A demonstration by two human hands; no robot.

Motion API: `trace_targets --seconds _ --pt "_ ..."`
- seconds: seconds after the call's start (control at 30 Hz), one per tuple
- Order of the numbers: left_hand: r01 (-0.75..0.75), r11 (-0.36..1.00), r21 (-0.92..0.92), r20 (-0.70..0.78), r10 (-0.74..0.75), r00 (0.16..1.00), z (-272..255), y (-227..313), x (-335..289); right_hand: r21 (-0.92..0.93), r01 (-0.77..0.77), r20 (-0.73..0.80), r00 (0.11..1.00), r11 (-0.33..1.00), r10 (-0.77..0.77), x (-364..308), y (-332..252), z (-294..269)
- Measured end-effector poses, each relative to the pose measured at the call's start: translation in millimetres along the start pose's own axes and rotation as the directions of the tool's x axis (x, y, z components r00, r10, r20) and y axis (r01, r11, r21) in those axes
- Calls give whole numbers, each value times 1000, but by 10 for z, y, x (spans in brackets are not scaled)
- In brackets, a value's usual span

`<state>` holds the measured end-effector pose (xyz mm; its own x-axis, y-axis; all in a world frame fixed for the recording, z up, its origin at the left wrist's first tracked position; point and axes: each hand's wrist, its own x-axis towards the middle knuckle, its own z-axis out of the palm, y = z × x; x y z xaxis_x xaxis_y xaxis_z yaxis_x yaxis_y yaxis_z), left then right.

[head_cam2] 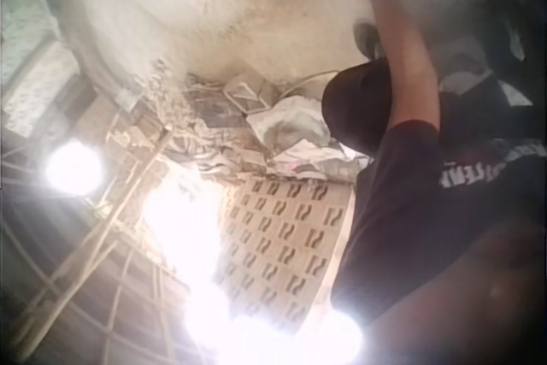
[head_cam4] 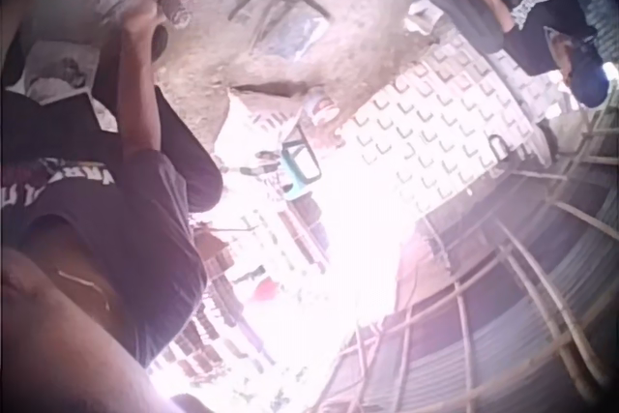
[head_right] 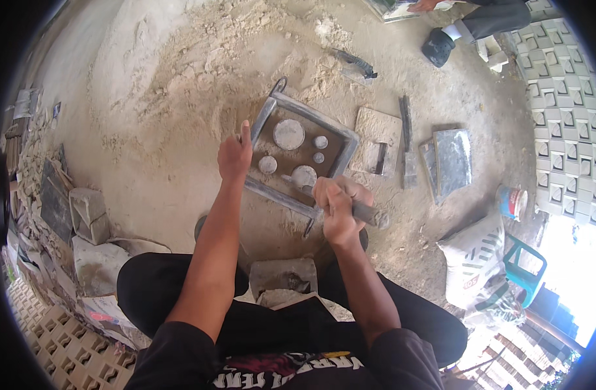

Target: The person cleans a metal mold for concrete tiles by scraping the edges and interiors with a chisel and a brush to remove excess material.

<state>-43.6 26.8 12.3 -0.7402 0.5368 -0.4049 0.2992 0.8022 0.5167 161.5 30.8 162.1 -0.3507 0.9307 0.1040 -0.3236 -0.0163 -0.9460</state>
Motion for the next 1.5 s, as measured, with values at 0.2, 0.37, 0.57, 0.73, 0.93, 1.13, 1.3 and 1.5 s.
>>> trace_targets --seconds 0.2,0.37,0.57,0.73,0.93,1.13,1.3,1.5 --pt "47 997 54 8 -47 999 19 26 4 -567 -70 167 966 821 198 -218 272 -154" --pt "33 998 58 -3 -33 999 -2 5 -2 -435 -84 212 958 897 193 -119 66 -148" --pt "38 997 61 -2 -38 999 -1 36 -11 -458 -93 221 951 884 215 -268 179 -227" --pt "31 998 60 -1 -31 1000 2 29 2 -554 -23 134 984 832 116 -359 217 -181" --pt "56 998 25 -29 -55 998 2 9 -12 -392 -107 6 993 914 119 -277 61 -53" --pt "41 998 50 -8 -41 999 15 25 1 -574 -29 -4 999 818 33 -224 435 58" --pt "33 999 40 -6 -33 999 45 10 24 -359 -63 -235 972 931 -25 -33 552 309" --pt "26 999 33 6 -26 1000 19 -46 38 -319 -53 -234 972 946 -25 318 371 563"
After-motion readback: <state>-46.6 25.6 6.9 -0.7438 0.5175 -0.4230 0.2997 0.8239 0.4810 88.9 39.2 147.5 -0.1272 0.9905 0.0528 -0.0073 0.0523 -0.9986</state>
